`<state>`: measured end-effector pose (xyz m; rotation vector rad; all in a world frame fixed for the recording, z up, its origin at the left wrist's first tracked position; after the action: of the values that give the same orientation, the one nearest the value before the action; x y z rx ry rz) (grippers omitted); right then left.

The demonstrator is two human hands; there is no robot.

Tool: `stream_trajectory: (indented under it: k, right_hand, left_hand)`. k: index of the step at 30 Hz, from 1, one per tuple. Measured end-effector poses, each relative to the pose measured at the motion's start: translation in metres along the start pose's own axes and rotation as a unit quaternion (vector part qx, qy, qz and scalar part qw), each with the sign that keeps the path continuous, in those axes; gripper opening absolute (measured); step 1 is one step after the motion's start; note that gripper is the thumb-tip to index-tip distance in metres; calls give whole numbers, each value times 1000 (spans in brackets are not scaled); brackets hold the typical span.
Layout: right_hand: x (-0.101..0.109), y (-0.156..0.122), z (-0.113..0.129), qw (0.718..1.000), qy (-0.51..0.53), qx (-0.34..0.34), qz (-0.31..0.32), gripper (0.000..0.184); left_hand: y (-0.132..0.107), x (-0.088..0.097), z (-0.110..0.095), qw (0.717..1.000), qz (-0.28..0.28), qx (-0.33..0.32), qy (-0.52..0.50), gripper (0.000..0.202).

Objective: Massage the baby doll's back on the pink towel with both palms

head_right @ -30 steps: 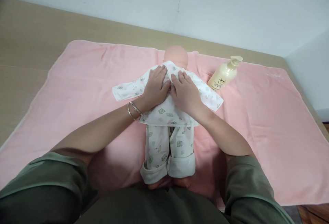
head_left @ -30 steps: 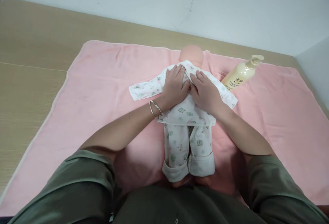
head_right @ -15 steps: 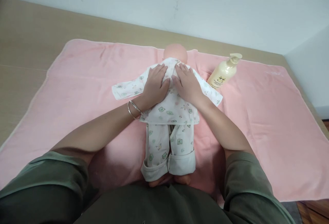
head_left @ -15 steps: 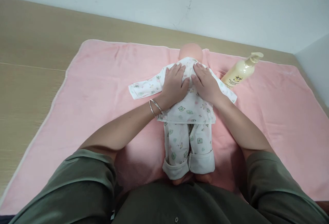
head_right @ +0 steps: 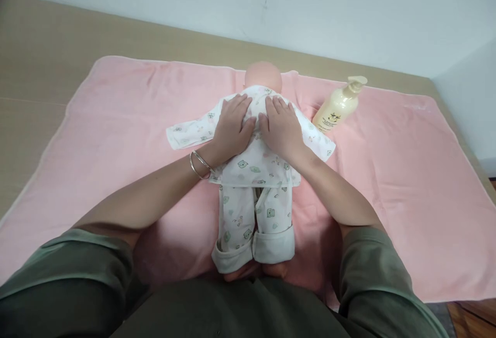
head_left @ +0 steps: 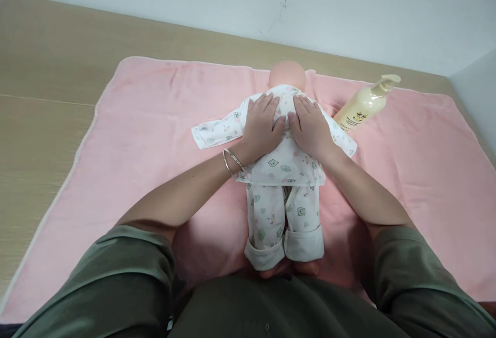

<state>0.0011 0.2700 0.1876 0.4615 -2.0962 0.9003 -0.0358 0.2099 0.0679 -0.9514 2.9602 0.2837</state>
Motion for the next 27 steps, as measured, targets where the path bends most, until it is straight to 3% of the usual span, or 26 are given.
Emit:
stream_trajectory:
  k: [7,20,24,27]
  right_hand:
    - [-5,2,-8,999,24,28,-31,56]
    - [-5,6,-13,998,35,35,-35,55]
    - [2,2,-4,999,21,42,12,59]
    - [12,-13,10,999,-1,38,5,56]
  left_hand:
    - [4,-1,3,999,29,16,-8,60]
    - [4,-1,2,999,34,7,-3,58]
    - [2,-1,-1,999,43,7,0,59]
    - [0,-1,-5,999,45,6,2,58]
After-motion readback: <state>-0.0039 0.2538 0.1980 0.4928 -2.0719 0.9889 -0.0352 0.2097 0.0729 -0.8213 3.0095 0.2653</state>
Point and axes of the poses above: each hand's wrist, its own y-axis towards the middle knuckle, its own x-axis out of the back of the hand, z = x × y, the point moved 5 cm from there along y, towards the middle knuckle, and after that the axes turned 2 degrees about -x, right-handed, at the moved point
